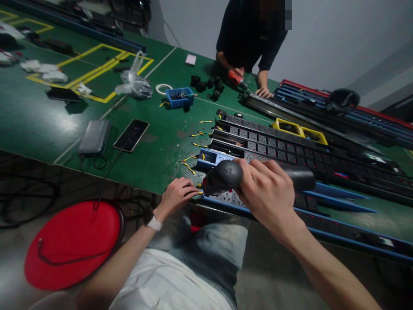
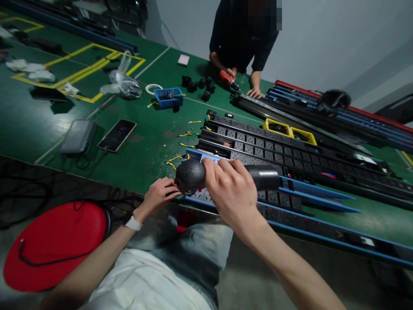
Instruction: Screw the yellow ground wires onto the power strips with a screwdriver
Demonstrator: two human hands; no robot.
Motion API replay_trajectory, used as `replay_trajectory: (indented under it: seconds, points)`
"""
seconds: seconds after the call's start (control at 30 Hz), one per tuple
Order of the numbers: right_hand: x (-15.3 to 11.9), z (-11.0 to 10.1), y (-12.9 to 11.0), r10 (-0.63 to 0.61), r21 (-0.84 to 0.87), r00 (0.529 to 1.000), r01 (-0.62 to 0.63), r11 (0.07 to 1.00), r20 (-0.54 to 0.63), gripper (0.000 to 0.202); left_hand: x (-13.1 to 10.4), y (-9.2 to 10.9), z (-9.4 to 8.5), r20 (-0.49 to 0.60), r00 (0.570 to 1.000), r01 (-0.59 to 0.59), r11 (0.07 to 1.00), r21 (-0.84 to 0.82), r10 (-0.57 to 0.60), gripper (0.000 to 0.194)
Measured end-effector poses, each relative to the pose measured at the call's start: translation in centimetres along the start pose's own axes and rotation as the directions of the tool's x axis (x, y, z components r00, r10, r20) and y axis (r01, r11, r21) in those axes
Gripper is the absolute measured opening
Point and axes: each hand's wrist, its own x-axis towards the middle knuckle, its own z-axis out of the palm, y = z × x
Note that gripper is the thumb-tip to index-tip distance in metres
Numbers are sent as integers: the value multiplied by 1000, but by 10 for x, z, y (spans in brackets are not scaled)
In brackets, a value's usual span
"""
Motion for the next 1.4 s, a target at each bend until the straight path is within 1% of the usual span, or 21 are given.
replay_trajectory:
  seconds: [0.23, 0.47, 0.63, 0.8, 0.97, 1.27, 1.4]
  points:
    - [2, -2, -4, -27, -36, 999, 26, 999, -37, 12, 0, 0, 0, -27, 999, -24, 999, 34, 25, 27]
    - [2, 0, -1, -21, -12, 1000, 21, 1000, 0, 12, 0, 0, 0, -9, 1000, -14, 1000, 22, 14, 25]
    - [1, 1, 2, -13, -34, 1000, 13, 999, -7, 13, 0, 1, -2, 11, 1000, -16, 1000, 9, 16, 29]
    - [1, 0, 1, -20, -17, 1000, 20, 1000, 14, 14, 0, 1, -2, 3, 1000, -22, 1000, 14, 22, 31]
    - [3, -1, 1, -26, -2, 1000, 26, 1000, 8, 13, 0, 0, 0, -5, 1000, -19, 999, 26, 19, 31]
    - [3, 3, 3, -24, -14, 1000, 24, 1000, 14, 14, -1, -1, 0, 22, 1000, -11, 1000, 5, 11, 28]
    - [2, 2, 2, -23, -2, 1000, 23, 1000, 1, 13, -1, -2, 1, 6, 1000, -17, 1000, 9, 17, 29]
